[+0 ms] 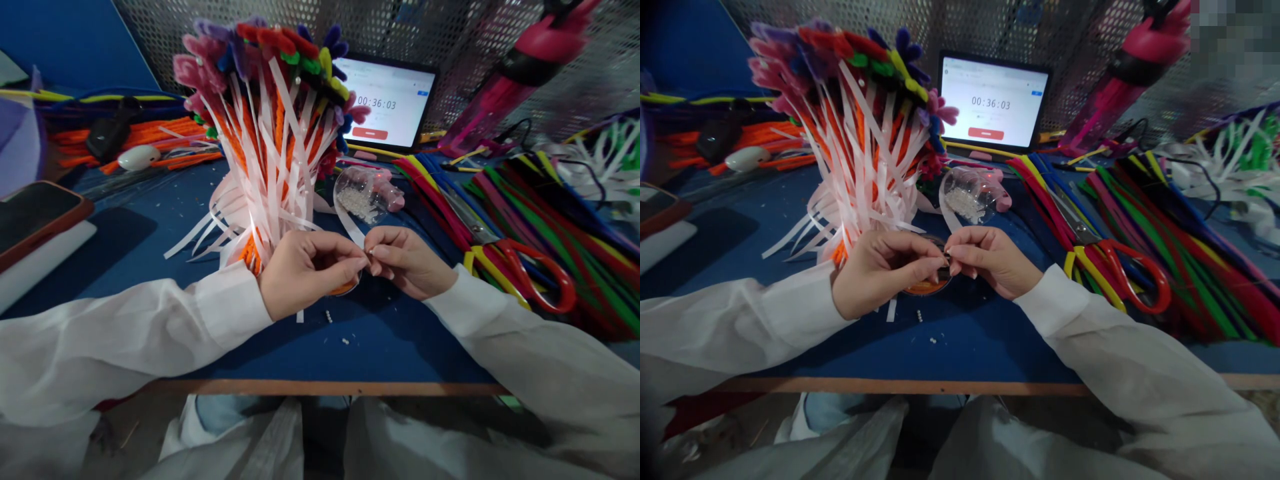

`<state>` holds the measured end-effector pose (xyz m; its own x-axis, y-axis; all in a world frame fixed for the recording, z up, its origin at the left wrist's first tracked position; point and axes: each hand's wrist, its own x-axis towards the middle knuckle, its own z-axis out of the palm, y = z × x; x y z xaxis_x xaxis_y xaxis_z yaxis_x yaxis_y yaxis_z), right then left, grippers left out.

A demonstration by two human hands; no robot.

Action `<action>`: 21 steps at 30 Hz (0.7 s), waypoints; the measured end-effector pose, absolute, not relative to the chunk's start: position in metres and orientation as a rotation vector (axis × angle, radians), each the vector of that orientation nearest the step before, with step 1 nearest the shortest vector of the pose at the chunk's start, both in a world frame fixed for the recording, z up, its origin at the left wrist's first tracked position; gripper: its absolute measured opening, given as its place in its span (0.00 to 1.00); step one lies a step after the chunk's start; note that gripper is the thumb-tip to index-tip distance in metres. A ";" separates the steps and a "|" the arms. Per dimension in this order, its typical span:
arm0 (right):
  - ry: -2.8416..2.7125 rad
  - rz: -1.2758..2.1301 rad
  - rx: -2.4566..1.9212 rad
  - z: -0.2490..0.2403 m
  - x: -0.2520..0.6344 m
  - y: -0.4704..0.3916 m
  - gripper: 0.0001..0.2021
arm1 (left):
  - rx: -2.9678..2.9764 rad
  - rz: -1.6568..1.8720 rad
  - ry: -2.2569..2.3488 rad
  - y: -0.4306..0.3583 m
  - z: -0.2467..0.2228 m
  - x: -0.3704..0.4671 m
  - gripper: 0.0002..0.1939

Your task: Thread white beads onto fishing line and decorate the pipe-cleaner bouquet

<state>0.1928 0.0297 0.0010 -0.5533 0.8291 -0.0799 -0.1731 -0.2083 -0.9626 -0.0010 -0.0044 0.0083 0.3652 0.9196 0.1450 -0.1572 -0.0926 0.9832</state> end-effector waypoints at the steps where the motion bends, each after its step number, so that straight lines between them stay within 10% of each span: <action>1: -1.349 1.835 -0.820 0.001 0.193 0.030 0.11 | 1.352 1.067 0.764 -0.004 0.009 -0.001 0.15; 21: -1.419 1.672 -0.811 0.003 0.191 0.026 0.11 | 1.326 1.092 0.810 -0.002 0.009 -0.001 0.07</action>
